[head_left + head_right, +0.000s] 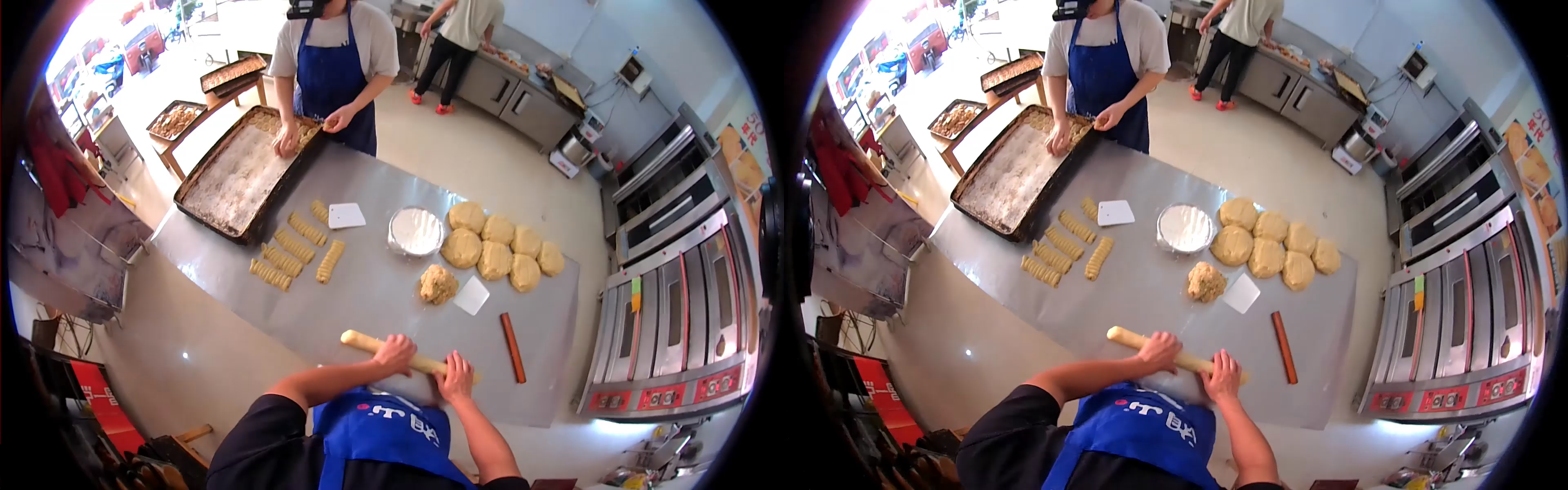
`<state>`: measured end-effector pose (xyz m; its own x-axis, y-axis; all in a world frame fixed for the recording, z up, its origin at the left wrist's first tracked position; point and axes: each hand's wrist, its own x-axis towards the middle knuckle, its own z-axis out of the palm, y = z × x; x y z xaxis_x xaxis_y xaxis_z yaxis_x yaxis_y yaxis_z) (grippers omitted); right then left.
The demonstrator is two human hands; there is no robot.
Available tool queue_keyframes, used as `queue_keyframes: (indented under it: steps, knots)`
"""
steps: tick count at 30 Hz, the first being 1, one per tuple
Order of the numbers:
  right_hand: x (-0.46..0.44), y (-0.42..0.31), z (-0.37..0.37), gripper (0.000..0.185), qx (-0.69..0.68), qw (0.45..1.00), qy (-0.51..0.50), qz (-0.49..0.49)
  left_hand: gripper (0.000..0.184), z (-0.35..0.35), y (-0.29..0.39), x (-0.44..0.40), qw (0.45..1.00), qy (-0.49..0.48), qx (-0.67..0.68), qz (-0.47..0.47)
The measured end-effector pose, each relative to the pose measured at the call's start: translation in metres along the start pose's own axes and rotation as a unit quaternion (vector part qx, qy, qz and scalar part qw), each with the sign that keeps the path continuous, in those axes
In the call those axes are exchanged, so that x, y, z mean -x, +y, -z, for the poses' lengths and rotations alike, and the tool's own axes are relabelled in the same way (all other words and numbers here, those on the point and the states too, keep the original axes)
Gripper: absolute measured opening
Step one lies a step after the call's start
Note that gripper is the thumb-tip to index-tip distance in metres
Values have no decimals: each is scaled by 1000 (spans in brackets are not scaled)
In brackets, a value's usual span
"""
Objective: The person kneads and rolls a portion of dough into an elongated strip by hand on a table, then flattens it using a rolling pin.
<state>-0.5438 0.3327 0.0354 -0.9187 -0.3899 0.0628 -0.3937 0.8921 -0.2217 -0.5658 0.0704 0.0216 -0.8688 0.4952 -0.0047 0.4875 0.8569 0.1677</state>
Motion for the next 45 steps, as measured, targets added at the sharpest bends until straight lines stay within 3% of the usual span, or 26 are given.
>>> queue_keyframes:
  steps: [2, 7, 10, 14, 17, 19, 23, 25, 27, 31, 33, 36, 37, 39, 40, 41, 42, 43, 45]
  knots:
    - [16, 19, 4, 73, 7, 1000, -2, 7, 83, -13, 24, -22, 997, -3, 17, -74]
    - [44, 50, 19, 74, 43, 999, 24, 8, 79, -28, 70, -51, 991, 23, 35, -125]
    - [41, 66, 15, 76, 2, 999, 33, -12, 67, -31, 85, -65, 985, 37, 34, -163]
    - [37, 84, 18, 79, -33, 999, -8, -8, 58, -68, 94, -79, 984, 75, 29, -159]
    - [23, 97, 16, 79, -57, 997, -39, 20, 50, -53, 93, -80, 984, 54, 56, -157]
    - [20, 104, 15, 78, -120, 992, -40, 21, 55, -39, 99, -77, 989, -2, 72, -130]
    - [32, 100, 25, 73, -103, 992, -61, 33, 67, -25, 123, -76, 996, 7, 41, -80]
    - [33, 106, 19, 69, -123, 991, -40, 44, 69, -55, 129, -79, 994, 98, -5, -50]
    - [34, 112, 13, 63, -179, 984, -9, 21, 67, -46, 126, -80, 994, 89, 14, -65]
    - [32, 109, 15, 58, -140, 989, -41, 31, 71, -29, 117, -74, 995, 26, 43, -87]
    - [34, 108, 22, 58, -114, 992, 1, 44, 80, -25, 114, -72, 993, 27, 69, -88]
    - [44, 104, 31, 53, -103, 994, -26, 15, 94, -18, 119, -68, 995, 32, 44, -77]
    - [37, 102, 31, 54, -98, 995, -35, 5, 100, -15, 122, -66, 997, 14, 49, -61]
    - [22, 103, 20, 54, -95, 991, -90, -40, 96, -33, 122, -76, 985, 5, 170, 32]
    - [13, 104, 8, 51, -131, 981, -36, -139, 96, -39, 118, -74, 985, 1, 170, 26]
    - [1, 106, 1, 48, -163, 958, 23, -235, 92, -37, 108, -77, 987, 45, 116, 103]
    - [-11, 102, 0, 53, -160, 954, 43, -249, 88, -34, 98, -80, 978, 89, 64, 180]
    - [-15, 90, -6, 53, -157, 953, 46, -254, 88, -32, 90, -75, 978, 90, 65, 175]
    - [-26, 59, -34, 66, 52, 963, 196, -177, 85, -19, 75, -57, 982, 40, 16, 183]
